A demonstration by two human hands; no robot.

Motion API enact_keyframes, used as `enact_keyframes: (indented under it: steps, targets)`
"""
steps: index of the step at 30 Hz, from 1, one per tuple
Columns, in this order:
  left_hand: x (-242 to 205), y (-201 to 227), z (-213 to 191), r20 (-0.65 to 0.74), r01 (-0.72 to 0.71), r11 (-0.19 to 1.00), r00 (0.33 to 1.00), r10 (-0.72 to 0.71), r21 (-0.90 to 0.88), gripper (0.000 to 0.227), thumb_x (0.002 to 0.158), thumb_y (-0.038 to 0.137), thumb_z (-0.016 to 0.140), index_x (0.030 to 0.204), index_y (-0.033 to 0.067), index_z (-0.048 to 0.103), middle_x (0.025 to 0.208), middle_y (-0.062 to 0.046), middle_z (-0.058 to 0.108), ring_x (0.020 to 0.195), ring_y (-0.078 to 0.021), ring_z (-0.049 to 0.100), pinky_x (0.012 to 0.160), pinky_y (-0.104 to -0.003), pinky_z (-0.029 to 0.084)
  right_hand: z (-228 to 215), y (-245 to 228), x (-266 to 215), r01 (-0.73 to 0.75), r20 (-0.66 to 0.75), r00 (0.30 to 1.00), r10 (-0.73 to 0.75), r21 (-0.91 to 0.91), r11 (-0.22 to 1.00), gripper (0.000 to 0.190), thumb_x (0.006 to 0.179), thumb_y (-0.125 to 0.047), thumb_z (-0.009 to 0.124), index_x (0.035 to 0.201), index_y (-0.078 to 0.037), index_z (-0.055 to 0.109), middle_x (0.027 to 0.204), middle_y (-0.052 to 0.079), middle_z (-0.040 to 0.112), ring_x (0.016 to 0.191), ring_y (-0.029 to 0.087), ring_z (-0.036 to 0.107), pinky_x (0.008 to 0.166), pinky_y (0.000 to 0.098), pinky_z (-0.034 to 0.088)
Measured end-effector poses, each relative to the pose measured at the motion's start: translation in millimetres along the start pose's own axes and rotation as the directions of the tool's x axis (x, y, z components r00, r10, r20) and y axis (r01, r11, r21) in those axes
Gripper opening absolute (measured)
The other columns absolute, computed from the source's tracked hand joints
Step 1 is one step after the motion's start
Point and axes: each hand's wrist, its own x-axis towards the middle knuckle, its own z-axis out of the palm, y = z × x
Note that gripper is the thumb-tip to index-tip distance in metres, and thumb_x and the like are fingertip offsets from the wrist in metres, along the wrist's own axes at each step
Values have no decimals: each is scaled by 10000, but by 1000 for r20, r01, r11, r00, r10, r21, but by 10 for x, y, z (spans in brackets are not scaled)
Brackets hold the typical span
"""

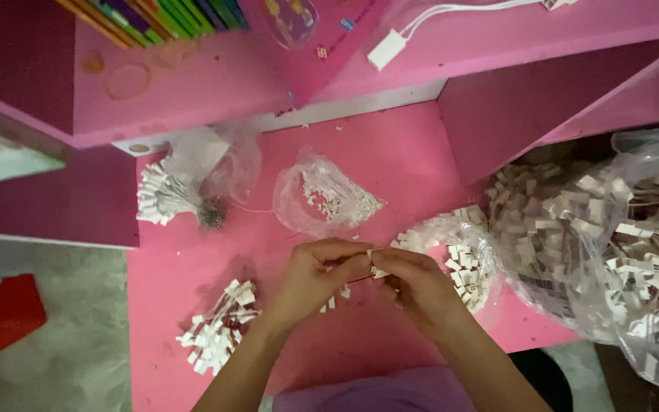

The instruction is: Assembling small white plastic connectors onto thin wires.

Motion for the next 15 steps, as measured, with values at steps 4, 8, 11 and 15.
enact_keyframes:
  steps: [4, 8, 11, 15]
  targets:
    - [-106, -94, 128, -70, -56, 997, 996, 60, 56, 223, 893, 105, 728, 1091, 18, 784, 944, -66, 790, 797, -101, 729, 613, -264, 576, -201, 89, 25, -41, 101, 994, 37, 39, 998, 183, 899, -201, 713, 1025, -75, 758, 819, -26, 670, 656, 84, 559, 568, 251, 412]
    - [-237, -176, 325, -152, -214, 974, 968, 201, -78, 211, 923, 75, 698, 1107, 2, 770, 970, -68, 786, 855, -84, 721, 720, -232, 589, -303, -22, -89, 43, 241, 969, -59, 69, 997, 178, 927, -176, 702, 1070, -72, 719, 842, 21, 690, 696, 120, 628, 568, 251, 460]
    - [-420, -77, 552, -236, -248, 964, 935, 265, 100, 208, 895, 74, 710, 1081, 21, 786, 925, -56, 783, 785, -81, 710, 672, -230, 573, -398, -84, -223, 75, 282, 954, -103, 109, 991, 164, 936, -160, 690, 1060, -53, 686, 853, 57, 704, 739, 153, 684, 564, 261, 484]
    - [-650, 101, 773, -300, -301, 890, 863, 407, 342, 247, 857, 70, 737, 1098, 63, 794, 910, -42, 752, 701, -88, 670, 609, -235, 534, -437, -130, -354, 86, 297, 946, -129, 152, 985, 163, 934, -158, 661, 1026, -23, 674, 869, 72, 718, 772, 177, 722, 637, 296, 568]
